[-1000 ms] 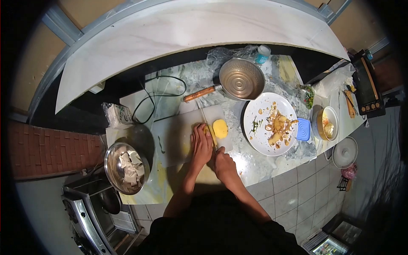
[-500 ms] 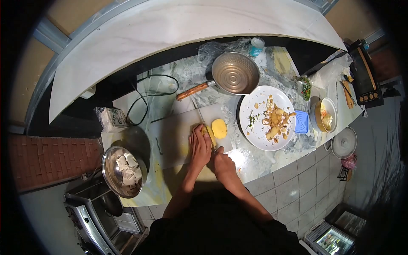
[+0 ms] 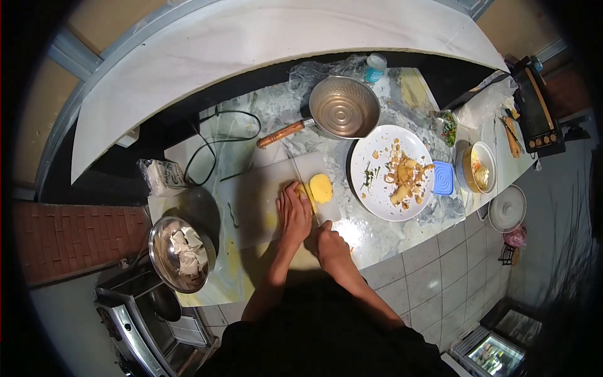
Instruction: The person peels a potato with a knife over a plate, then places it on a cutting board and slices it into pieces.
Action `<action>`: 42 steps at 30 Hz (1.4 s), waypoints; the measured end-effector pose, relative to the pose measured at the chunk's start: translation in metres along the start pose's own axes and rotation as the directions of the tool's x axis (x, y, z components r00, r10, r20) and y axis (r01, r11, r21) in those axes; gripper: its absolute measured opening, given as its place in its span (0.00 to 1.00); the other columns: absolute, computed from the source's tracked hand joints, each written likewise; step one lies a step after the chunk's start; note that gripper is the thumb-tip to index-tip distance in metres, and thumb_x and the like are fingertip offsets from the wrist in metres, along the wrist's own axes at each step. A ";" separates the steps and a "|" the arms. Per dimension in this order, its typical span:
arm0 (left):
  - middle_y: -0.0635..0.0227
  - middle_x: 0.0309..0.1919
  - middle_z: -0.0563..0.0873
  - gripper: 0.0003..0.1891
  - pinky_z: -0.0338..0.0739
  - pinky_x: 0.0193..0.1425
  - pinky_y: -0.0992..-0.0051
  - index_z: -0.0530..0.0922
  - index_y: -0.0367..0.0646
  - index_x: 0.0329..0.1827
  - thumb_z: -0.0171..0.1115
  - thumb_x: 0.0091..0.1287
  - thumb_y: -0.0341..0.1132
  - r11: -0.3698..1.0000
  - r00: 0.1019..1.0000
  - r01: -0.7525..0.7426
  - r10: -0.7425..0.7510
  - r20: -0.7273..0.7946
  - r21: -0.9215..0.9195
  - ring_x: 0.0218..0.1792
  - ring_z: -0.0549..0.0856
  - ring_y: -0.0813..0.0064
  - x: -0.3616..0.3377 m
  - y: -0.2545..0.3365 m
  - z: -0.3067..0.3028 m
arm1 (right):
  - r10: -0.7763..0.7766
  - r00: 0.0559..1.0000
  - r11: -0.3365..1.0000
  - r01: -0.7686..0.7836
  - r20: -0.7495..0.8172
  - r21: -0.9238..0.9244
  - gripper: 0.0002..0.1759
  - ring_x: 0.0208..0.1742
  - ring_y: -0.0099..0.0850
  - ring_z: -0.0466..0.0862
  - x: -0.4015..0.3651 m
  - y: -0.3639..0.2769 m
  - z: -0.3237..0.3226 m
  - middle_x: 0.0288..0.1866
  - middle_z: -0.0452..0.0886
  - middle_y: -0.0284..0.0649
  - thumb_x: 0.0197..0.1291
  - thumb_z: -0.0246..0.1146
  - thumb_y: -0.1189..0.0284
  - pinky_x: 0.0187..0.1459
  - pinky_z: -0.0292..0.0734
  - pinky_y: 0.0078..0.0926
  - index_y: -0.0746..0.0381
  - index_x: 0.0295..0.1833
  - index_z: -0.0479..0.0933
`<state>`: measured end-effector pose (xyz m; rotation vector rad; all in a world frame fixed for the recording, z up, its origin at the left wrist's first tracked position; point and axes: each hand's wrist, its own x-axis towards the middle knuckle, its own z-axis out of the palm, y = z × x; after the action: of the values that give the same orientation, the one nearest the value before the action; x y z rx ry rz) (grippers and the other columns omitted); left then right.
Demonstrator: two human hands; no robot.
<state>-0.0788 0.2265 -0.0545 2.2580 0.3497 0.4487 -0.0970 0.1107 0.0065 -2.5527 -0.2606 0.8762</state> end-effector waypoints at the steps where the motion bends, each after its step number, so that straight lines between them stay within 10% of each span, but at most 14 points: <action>1: 0.45 0.50 0.74 0.17 0.64 0.56 0.56 0.66 0.31 0.57 0.44 0.71 0.34 1.000 1.000 0.004 -0.004 0.008 0.001 0.52 0.74 0.48 -0.001 -0.002 0.000 | 0.000 1.000 1.000 0.000 -0.007 -0.001 0.11 0.40 0.57 0.83 0.002 -0.002 0.002 0.35 0.81 0.62 0.59 0.53 0.80 0.42 0.79 0.49 0.72 0.46 0.63; 42: 0.46 0.48 0.77 0.14 0.68 0.56 0.56 0.68 0.36 0.56 0.45 0.72 0.32 0.995 0.997 -0.076 0.074 -0.019 -0.068 0.50 0.76 0.46 0.005 -0.009 -0.004 | -0.178 0.958 0.972 0.206 -0.225 0.111 0.19 0.30 0.63 0.80 0.021 0.033 0.030 0.26 0.78 0.65 0.69 0.49 0.62 0.36 0.76 0.56 0.72 0.44 0.65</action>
<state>-0.0766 0.2366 -0.0579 2.2067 0.2548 0.5114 -0.0983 0.0976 -0.0415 -2.4226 -0.3644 0.5236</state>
